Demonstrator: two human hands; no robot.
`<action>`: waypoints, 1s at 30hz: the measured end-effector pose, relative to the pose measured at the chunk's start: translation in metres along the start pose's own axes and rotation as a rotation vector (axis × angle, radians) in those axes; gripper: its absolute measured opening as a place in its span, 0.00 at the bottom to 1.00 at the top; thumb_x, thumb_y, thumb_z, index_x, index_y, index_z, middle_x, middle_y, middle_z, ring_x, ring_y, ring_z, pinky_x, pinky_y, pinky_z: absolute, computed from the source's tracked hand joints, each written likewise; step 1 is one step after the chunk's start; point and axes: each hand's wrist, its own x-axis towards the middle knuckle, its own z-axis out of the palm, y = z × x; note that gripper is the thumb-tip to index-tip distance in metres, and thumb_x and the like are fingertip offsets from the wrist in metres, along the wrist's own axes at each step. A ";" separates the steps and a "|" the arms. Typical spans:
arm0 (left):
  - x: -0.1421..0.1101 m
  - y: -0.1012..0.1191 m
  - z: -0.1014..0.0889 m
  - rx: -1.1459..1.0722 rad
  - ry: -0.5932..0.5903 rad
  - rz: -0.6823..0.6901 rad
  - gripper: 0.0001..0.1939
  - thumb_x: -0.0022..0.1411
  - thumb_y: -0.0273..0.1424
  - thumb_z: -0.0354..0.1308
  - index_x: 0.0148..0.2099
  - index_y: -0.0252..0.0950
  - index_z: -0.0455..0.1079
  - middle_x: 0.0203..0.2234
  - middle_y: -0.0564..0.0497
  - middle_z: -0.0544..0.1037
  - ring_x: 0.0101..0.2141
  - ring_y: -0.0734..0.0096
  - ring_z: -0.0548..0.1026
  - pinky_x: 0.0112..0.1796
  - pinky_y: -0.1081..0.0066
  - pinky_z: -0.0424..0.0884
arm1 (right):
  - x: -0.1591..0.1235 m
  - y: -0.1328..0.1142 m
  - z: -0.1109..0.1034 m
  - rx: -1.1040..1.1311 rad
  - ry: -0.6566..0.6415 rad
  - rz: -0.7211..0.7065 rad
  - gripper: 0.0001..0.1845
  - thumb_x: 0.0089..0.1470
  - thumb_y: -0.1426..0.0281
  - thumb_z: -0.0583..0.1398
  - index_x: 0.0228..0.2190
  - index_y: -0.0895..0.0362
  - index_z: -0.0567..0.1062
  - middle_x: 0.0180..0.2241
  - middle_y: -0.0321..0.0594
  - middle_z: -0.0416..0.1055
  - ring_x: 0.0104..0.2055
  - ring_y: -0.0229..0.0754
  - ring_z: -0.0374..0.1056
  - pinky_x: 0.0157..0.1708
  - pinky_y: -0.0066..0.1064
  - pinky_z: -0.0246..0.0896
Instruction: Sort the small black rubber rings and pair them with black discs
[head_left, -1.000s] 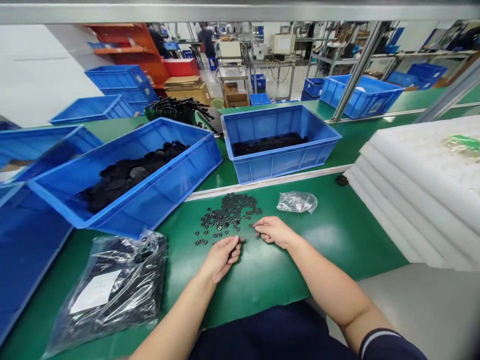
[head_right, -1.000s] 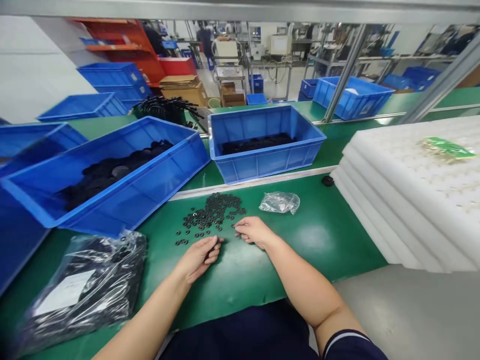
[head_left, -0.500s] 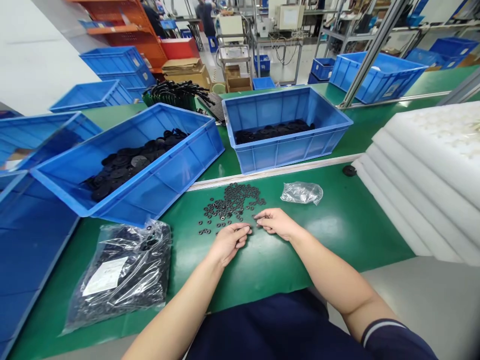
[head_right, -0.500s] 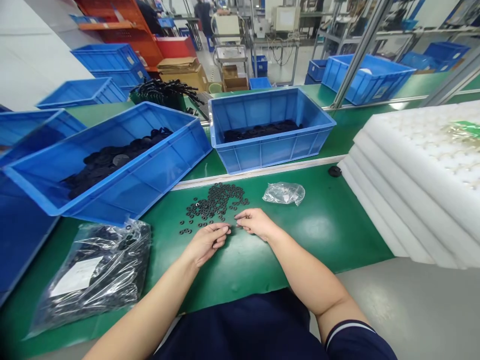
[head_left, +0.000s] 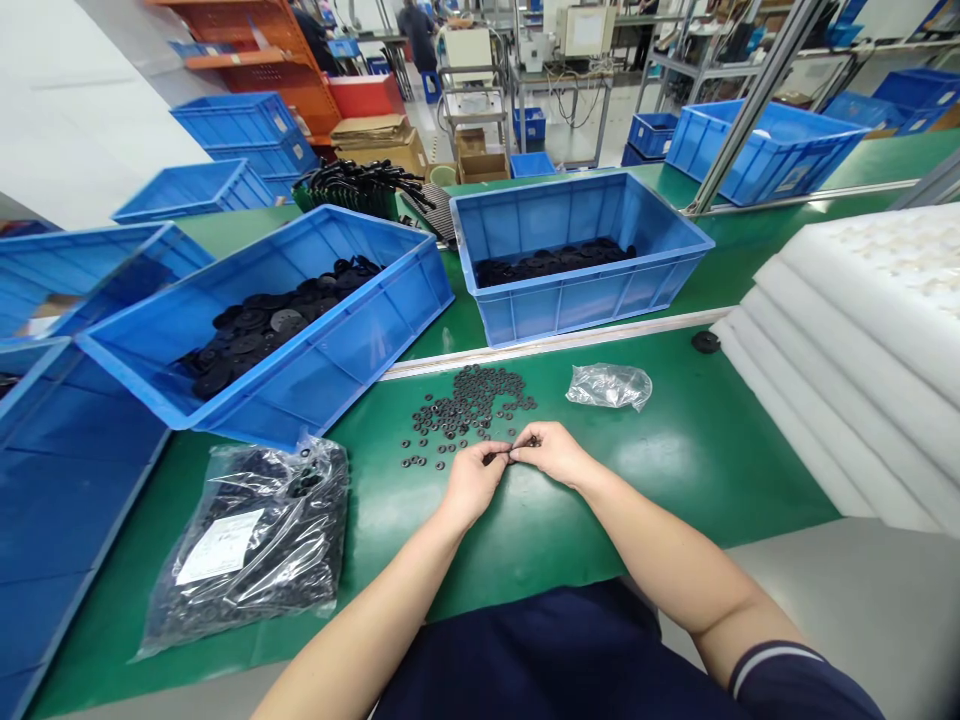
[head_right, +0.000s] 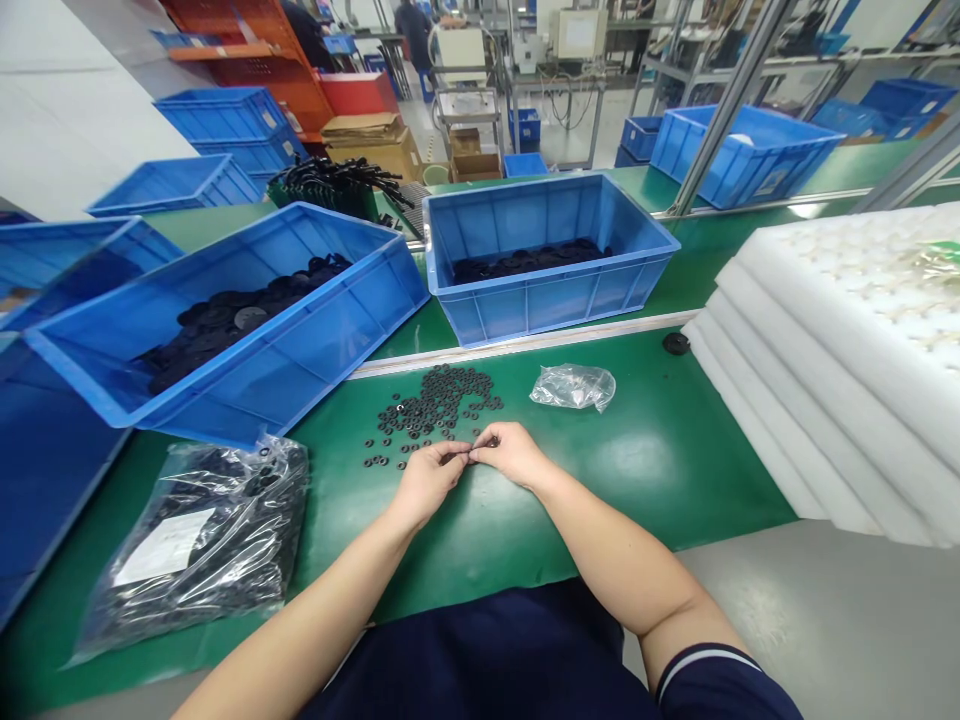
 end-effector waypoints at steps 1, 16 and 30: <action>-0.001 0.001 0.000 0.036 0.005 0.028 0.09 0.49 0.29 0.63 0.35 0.33 0.78 0.23 0.48 0.78 0.25 0.69 0.72 0.27 0.72 0.65 | 0.000 0.000 0.000 -0.017 0.000 -0.005 0.06 0.38 0.71 0.67 0.23 0.59 0.76 0.24 0.36 0.73 0.28 0.37 0.65 0.32 0.29 0.60; -0.001 0.004 -0.007 -0.431 -0.168 -0.204 0.20 0.41 0.39 0.70 0.32 0.28 0.73 0.22 0.50 0.72 0.18 0.84 0.57 0.19 0.77 0.46 | -0.001 -0.005 -0.003 0.204 -0.027 0.162 0.12 0.38 0.69 0.67 0.27 0.59 0.72 0.19 0.32 0.66 0.19 0.30 0.54 0.17 0.23 0.44; 0.023 0.013 -0.031 0.528 0.048 0.275 0.07 0.48 0.26 0.63 0.23 0.38 0.68 0.19 0.51 0.70 0.24 0.68 0.66 0.30 0.70 0.57 | 0.006 -0.008 -0.017 0.561 -0.029 0.268 0.11 0.44 0.71 0.65 0.31 0.63 0.71 0.22 0.41 0.70 0.16 0.25 0.45 0.15 0.21 0.30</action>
